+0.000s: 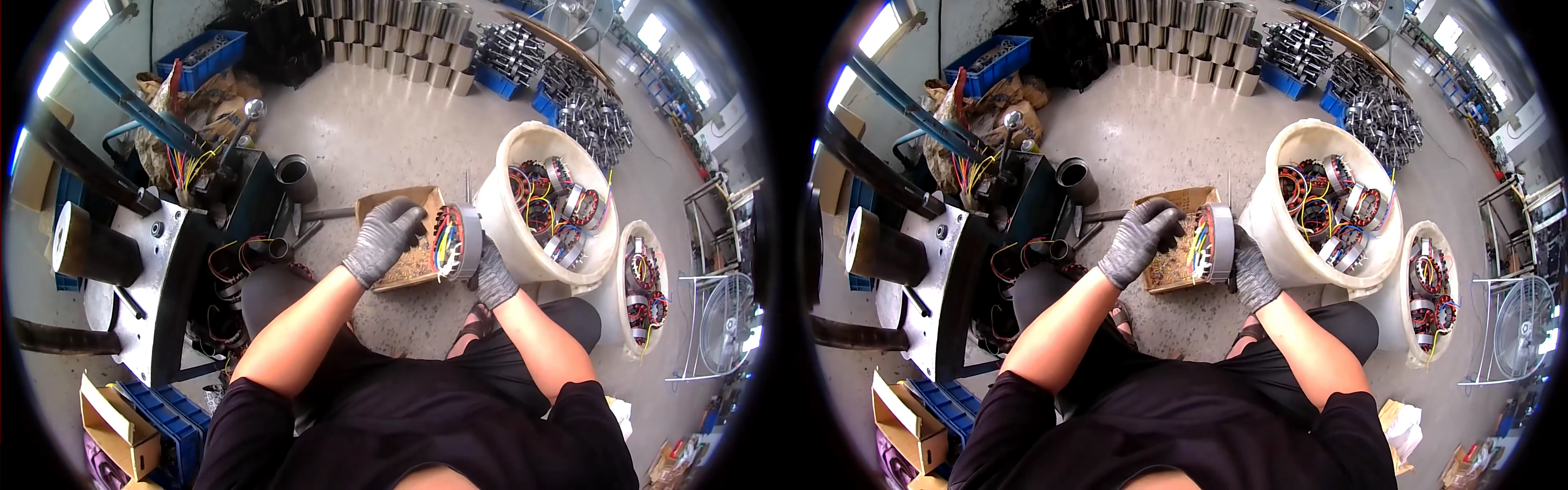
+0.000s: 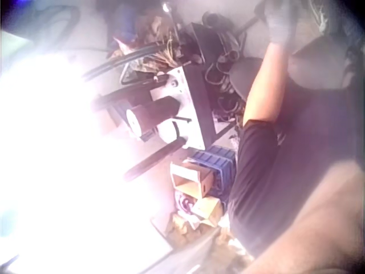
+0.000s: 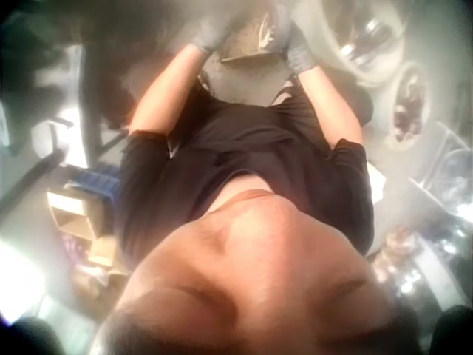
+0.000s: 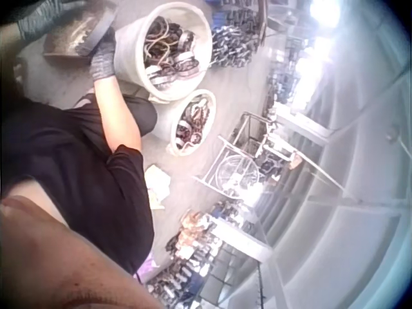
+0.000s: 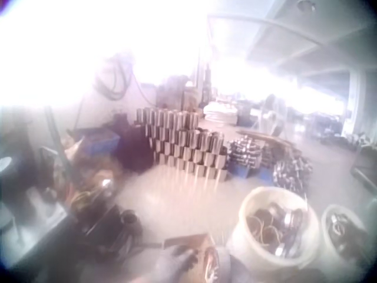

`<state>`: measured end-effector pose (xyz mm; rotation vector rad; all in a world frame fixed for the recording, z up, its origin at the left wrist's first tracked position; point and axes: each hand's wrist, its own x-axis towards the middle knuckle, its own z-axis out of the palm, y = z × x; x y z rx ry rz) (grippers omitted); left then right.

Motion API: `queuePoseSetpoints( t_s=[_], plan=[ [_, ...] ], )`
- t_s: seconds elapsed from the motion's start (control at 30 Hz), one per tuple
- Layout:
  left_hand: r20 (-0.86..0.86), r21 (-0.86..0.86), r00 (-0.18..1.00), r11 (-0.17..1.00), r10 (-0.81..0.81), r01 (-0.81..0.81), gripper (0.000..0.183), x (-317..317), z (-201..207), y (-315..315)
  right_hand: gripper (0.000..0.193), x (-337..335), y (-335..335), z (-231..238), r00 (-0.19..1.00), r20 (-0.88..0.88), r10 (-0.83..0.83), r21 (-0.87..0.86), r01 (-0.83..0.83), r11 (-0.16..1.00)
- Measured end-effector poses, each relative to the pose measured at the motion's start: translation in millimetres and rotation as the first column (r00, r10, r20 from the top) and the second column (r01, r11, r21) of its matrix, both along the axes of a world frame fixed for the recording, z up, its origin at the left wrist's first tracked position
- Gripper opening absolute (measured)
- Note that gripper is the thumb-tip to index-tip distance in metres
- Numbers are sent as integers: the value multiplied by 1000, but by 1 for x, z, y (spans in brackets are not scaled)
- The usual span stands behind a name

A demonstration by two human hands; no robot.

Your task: The person takes motor stators from a container, trims their wires using scissors over a cardboard box, and places the stators onto the floor.

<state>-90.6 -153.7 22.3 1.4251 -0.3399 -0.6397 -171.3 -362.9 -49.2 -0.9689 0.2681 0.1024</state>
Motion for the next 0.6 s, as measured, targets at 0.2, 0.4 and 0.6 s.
queuePoseSetpoints(
  t_s=[0.2,0.4,0.6],
  plan=[
    [376,334,910,941,-177,45,49,-7,-32,-30,40,-6,-2,-10,999,-37,32,167,-25,986],
    [420,279,897,960,-137,16,47,-1,-41,-26,35,-1,2,-10,993,-13,117,4,-117,993],
    [-85,6,996,999,36,-36,24,-1,6,-7,30,-14,-3,46,982,-180,51,215,-11,977]
  ],
)
